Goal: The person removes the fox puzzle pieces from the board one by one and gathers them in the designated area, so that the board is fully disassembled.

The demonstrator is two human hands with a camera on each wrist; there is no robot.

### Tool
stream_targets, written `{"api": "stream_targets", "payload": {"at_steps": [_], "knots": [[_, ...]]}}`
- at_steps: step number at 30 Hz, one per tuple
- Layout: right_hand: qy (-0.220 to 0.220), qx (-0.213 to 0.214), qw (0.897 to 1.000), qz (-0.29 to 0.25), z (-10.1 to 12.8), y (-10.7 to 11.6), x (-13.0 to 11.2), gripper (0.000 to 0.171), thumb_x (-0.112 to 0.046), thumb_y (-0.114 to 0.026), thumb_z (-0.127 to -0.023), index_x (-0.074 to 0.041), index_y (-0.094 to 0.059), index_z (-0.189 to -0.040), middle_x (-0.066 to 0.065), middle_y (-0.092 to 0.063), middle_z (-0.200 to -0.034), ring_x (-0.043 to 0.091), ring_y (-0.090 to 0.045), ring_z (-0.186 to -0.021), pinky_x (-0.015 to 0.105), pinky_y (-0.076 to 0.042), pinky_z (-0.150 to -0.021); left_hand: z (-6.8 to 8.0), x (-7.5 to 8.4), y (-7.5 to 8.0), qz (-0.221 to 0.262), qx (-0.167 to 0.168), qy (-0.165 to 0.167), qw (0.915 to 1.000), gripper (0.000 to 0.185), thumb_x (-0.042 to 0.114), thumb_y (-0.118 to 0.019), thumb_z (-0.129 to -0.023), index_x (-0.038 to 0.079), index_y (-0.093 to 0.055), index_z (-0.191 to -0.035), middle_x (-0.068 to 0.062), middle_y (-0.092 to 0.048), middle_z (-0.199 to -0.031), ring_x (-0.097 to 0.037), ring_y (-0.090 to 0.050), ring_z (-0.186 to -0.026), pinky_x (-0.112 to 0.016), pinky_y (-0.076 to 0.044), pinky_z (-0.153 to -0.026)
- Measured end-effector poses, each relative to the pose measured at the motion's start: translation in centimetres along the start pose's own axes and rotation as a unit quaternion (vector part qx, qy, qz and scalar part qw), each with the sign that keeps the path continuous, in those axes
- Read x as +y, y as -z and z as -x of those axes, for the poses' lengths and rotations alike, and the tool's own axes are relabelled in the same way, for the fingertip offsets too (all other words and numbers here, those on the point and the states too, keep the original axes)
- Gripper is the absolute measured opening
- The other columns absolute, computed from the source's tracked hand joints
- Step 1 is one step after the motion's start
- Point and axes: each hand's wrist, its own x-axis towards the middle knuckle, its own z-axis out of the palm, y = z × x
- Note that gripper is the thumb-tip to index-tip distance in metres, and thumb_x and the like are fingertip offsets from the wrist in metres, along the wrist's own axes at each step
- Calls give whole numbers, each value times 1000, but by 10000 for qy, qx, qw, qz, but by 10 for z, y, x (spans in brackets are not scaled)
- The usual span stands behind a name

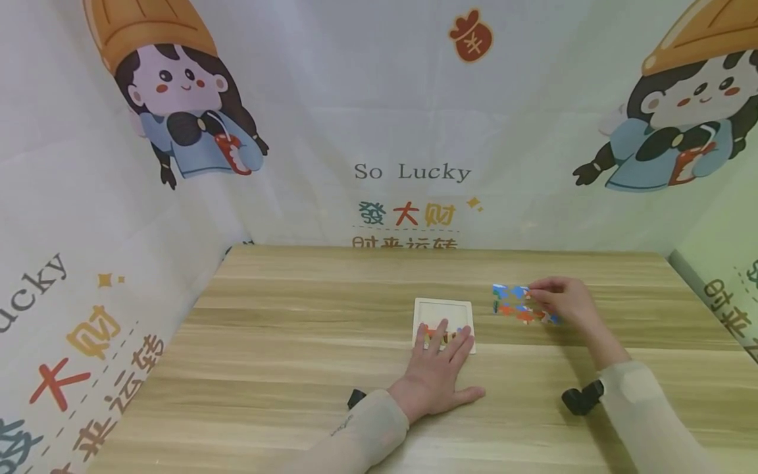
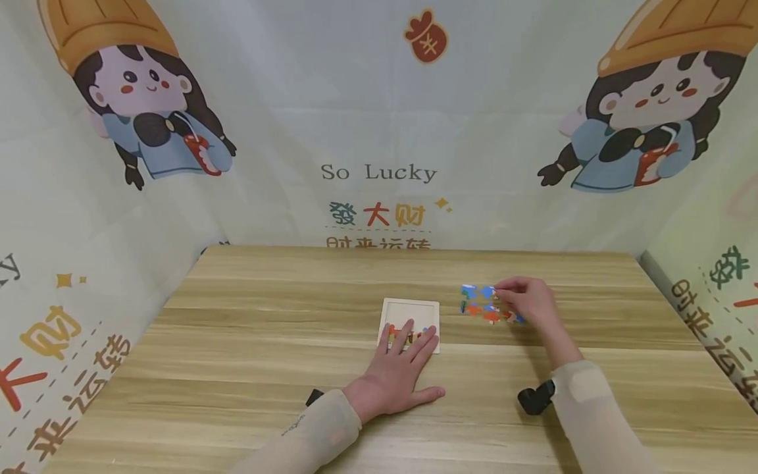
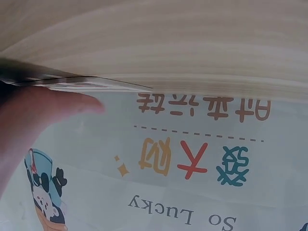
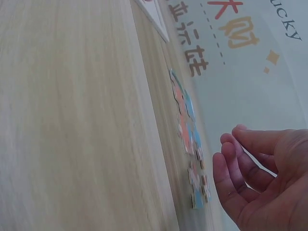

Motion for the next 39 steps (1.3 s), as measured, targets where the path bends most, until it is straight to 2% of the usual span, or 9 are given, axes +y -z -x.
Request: {"api": "stream_targets", "payload": {"at_steps": [5,9,15,21,28,33,39], "knots": [[-12,-58,10000,-73,-1,-9,-7,38,-19,-62,-99,10,-62,-124,9,-74,-97,2,-61,-72,22,-54,-62,0,2,6,42,-122,-227,9997,84,69,-35,-97,16,-19,-161,2,-15,-169,-17,-16,-156,-36,-19,-127],[-54,-139,9998,-114,-2,-19,-13,37,-19,-60,-100,9,-62,-125,18,-73,-102,6,-60,-70,25,-51,-56,0,5,7,-5,-125,-264,9996,84,66,-37,-98,12,-21,-160,-3,-18,-169,-16,-19,-155,-29,-20,-126],[-38,-254,9994,-243,-3,-35,-21,36,-19,-61,-100,7,-63,-124,25,-69,-113,7,-65,-77,23,-56,-64,-3,9,6,-108,-284,-282,9991,85,65,-36,-98,9,-20,-160,-6,-16,-169,-18,-16,-156,-28,-17,-126],[157,-359,9988,-285,-8,-52,-31,33,-16,-62,-98,8,-64,-122,25,-69,-112,9,-66,-77,21,-57,-67,-6,12,8,-344,-292,-254,9987,84,64,-36,-98,8,-21,-159,-9,-17,-168,-20,-16,-156,-29,-17,-126],[476,-397,9979,-165,-11,-76,-40,27,-12,-65,-96,8,-69,-113,23,-72,-105,8,-67,-77,20,-55,-68,-7,15,8,-361,-373,-165,9985,84,63,-36,-98,7,-24,-158,-10,-18,-168,-21,-17,-156,-29,-19,-126],[621,-411,9972,-18,-12,-88,-48,23,-12,-65,-95,5,-71,-109,20,-74,-100,9,-66,-75,21,-54,-67,-6,15,7,-403,-297,-174,9986,83,62,-38,-97,6,-25,-157,-11,-20,-167,-22,-18,-156,-30,-20,-126],[671,-646,9956,17,-10,-99,-55,22,-14,-66,-95,3,-71,-109,17,-73,-99,13,-65,-79,22,-53,-68,-6,16,6,-507,-212,-181,9983,83,61,-38,-97,5,-26,-157,-12,-23,-166,-22,-20,-155,-30,-20,-126]]}}
